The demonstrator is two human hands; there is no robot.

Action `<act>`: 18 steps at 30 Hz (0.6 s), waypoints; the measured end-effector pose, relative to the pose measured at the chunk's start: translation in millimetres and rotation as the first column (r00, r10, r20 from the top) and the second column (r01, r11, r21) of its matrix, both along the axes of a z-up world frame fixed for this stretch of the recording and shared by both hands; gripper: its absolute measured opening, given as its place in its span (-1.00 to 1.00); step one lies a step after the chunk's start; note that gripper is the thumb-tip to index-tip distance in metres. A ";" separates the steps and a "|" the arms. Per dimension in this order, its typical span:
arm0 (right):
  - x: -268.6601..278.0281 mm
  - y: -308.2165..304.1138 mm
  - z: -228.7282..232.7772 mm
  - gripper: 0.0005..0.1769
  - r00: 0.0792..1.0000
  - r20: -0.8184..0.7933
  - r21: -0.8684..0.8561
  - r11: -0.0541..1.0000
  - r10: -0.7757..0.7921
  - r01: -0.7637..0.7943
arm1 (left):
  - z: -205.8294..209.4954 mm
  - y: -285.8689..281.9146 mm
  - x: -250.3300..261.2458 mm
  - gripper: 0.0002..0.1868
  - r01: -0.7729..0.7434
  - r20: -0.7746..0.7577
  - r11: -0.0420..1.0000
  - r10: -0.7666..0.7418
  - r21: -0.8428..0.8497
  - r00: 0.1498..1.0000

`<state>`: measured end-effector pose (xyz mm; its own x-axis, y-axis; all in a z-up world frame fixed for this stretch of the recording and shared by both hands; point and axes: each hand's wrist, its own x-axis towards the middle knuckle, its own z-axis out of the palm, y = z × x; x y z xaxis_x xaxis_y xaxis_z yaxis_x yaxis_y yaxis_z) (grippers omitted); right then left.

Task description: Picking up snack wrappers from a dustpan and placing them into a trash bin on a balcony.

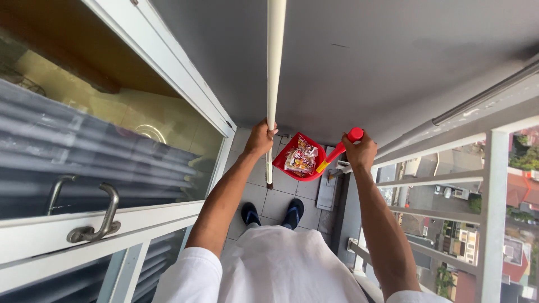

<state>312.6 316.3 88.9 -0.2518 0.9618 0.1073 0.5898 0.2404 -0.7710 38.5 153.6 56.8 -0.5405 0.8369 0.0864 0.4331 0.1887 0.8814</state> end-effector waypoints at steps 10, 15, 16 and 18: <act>1.4 -21.5 1.9 -0.63 0.992 0.026 -0.026 0.991 -0.127 0.128 | 3.4 9.0 -17.1 -0.94 0.080 0.081 0.997 -0.082 0.023 0.993; -6.4 -42.0 4.1 -0.59 0.983 0.000 -0.007 0.983 -0.185 0.185 | 4.2 6.4 -27.6 -0.84 0.127 -0.018 0.992 -0.126 0.014 0.992; -9.0 -45.1 5.6 -0.59 0.980 0.002 -0.008 0.980 -0.197 0.197 | -2.9 8.7 -32.1 -0.84 0.139 -0.016 0.990 -0.139 0.012 0.990; -12.8 -51.9 8.4 -0.59 0.968 0.019 -0.075 0.966 -0.248 0.249 | -17.4 13.1 -39.3 -0.82 0.154 -0.020 0.987 -0.153 0.055 0.988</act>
